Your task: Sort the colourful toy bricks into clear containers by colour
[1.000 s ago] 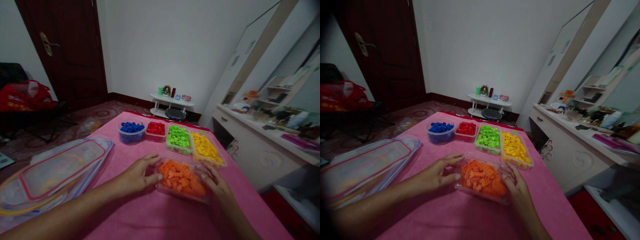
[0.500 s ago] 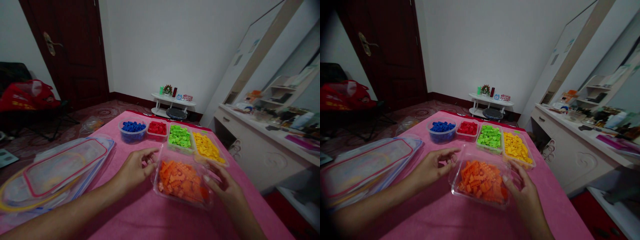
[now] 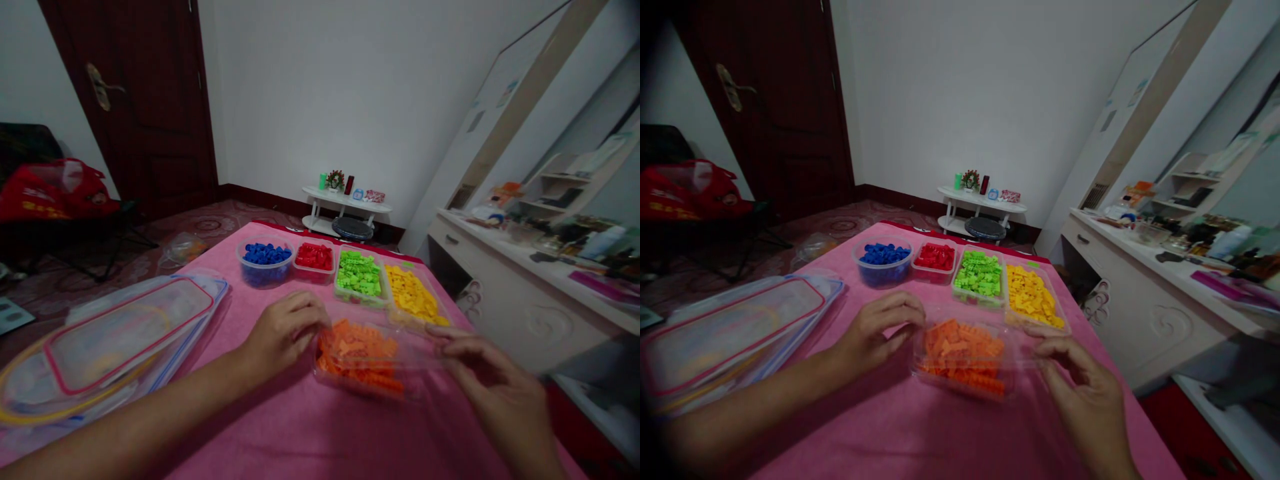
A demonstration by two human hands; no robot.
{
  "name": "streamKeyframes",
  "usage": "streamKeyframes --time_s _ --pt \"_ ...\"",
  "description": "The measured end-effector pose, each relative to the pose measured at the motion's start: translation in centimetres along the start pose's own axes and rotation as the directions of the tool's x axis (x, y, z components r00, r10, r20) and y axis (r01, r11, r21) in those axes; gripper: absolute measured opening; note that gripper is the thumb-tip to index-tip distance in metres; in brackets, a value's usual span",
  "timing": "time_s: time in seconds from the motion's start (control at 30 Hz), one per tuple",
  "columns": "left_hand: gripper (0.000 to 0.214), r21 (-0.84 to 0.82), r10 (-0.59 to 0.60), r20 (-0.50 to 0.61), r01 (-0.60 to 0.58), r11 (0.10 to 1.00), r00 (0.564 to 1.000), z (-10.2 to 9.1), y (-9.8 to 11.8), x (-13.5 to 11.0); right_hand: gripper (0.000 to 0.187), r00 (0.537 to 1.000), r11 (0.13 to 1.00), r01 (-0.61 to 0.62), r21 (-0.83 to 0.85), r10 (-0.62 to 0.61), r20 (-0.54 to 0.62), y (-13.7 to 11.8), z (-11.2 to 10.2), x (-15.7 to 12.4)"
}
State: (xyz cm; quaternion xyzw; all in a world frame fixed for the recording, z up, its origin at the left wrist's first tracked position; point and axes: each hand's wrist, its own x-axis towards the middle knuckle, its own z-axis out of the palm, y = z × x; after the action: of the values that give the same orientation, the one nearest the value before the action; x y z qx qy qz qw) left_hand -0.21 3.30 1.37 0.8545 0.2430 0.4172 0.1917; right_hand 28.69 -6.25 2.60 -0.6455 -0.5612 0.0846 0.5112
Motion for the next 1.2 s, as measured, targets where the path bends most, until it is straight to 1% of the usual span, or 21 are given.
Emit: streamKeyframes --time_s 0.07,0.13,0.2,0.27,0.33,0.4,0.43,0.47,0.53,0.57,0.6,0.63,0.7,0.73,0.8,0.9,0.97,1.03,1.1,1.17,1.2 --pt "0.031 0.064 0.002 0.101 -0.008 0.998 0.995 0.5 -0.9 -1.0 0.013 0.995 0.998 0.035 -0.049 -0.030 0.097 1.7 0.2 -0.5" --pt "0.037 0.101 -0.019 0.160 0.003 0.995 0.987 0.7 -1.5 -1.8 0.016 0.975 0.993 0.080 -0.085 -0.060 0.215 3.0 0.3 -1.0" --pt "0.042 0.087 -0.047 0.164 0.033 0.996 0.985 0.7 -1.5 -2.2 0.017 0.945 0.990 0.111 -0.088 -0.078 0.318 3.6 0.1 -1.4" --pt "0.041 0.043 -0.097 0.136 0.092 0.995 0.986 0.5 -1.0 -2.0 0.020 0.923 0.990 0.118 -0.071 -0.083 0.376 3.5 -0.2 -1.5" --pt "0.034 -0.007 -0.188 0.106 0.190 0.982 0.976 0.4 -0.3 -1.5 0.021 0.925 0.993 0.109 -0.055 -0.081 0.372 3.2 -0.2 -1.4" --pt "0.025 -0.047 -0.302 0.084 0.307 0.951 0.950 0.5 0.1 -1.1 0.022 0.952 0.995 0.084 -0.045 -0.067 0.299 2.8 0.2 -1.0" --pt "0.025 -0.060 -0.356 0.066 0.360 0.931 0.932 0.6 0.1 -1.1 0.024 0.966 0.998 0.056 -0.043 -0.043 0.256 2.6 0.5 -0.7" --pt "0.031 -0.075 -0.403 0.042 0.405 0.911 0.914 0.8 0.0 -1.1 0.028 0.975 0.999 0.013 -0.040 -0.003 0.223 2.6 1.0 -0.5" --pt "0.042 -0.140 -0.482 0.018 0.479 0.866 0.876 1.3 -0.7 -1.3 0.039 0.970 0.993 -0.114 -0.029 0.117 0.211 2.6 1.9 -0.1" --pt "0.040 -0.201 -0.519 0.046 0.517 0.832 0.853 1.5 -1.1 -1.5 0.045 0.955 0.983 -0.185 -0.016 0.184 0.235 2.6 2.4 0.0" --pt "0.036 -0.278 -0.558 0.113 0.565 0.777 0.822 1.7 -1.5 -1.6 0.050 0.933 0.968 -0.252 0.003 0.242 0.265 2.8 2.8 0.1" --pt "0.034 -0.356 -0.586 0.208 0.619 0.700 0.783 1.9 -1.9 -1.7 0.053 0.914 0.951 -0.307 0.033 0.285 0.288 2.9 3.1 0.2" --pt "0.039 -0.465 -0.614 0.389 0.722 0.512 0.687 2.2 -2.3 -1.7 0.059 0.883 0.915 -0.389 0.108 0.337 0.325 3.4 3.5 0.2" --pt "0.042 -0.494 -0.623 0.448 0.758 0.425 0.641 2.4 -2.3 -1.6 0.061 0.871 0.894 -0.423 0.150 0.355 0.341 3.7 3.5 0.3" --pt "0.045 -0.538 -0.642 0.500 0.789 0.296 0.581 2.7 -2.3 -1.3 0.064 0.840 0.845 -0.489 0.217 0.390 0.377 4.4 3.4 0.4" --pt "0.044 -0.556 -0.630 0.567 0.811 0.183 0.530 3.5 -1.7 -0.5 0.066 0.794 0.784 -0.568 0.252 0.441 0.417 5.3 2.4 0.3" --pt "0.042 -0.536 -0.610 0.606 0.829 0.161 0.511 4.3 -1.0 0.2 0.063 0.798 0.776 -0.576 0.257 0.464 0.386 5.6 1.3 0.1" --pt "0.037 -0.533 -0.597 0.616 0.830 0.165 0.514 5.4 0.1 1.1 0.059 0.817 0.787 -0.562 0.255 0.479 0.321 5.8 -0.2 -0.1" --pt "0.031 -0.562 -0.576 0.618 0.813 0.153 0.535 6.9 1.3 2.2 0.057 0.817 0.784 -0.572 0.240 0.518 0.252 6.0 -2.1 -0.2" --pt "0.025 -0.598 -0.552 0.627 0.794 0.112 0.550 9.0 2.5 3.2 0.057 0.784 0.741 -0.621 0.257 0.576 0.233 6.4 -4.2 -0.3" --pt "0.023 -0.607 -0.540 0.640 0.791 0.082 0.547 10.1 3.1 3.7 0.056 0.762 0.710 -0.648 0.277 0.605 0.231 6.8 -5.4 -0.2"
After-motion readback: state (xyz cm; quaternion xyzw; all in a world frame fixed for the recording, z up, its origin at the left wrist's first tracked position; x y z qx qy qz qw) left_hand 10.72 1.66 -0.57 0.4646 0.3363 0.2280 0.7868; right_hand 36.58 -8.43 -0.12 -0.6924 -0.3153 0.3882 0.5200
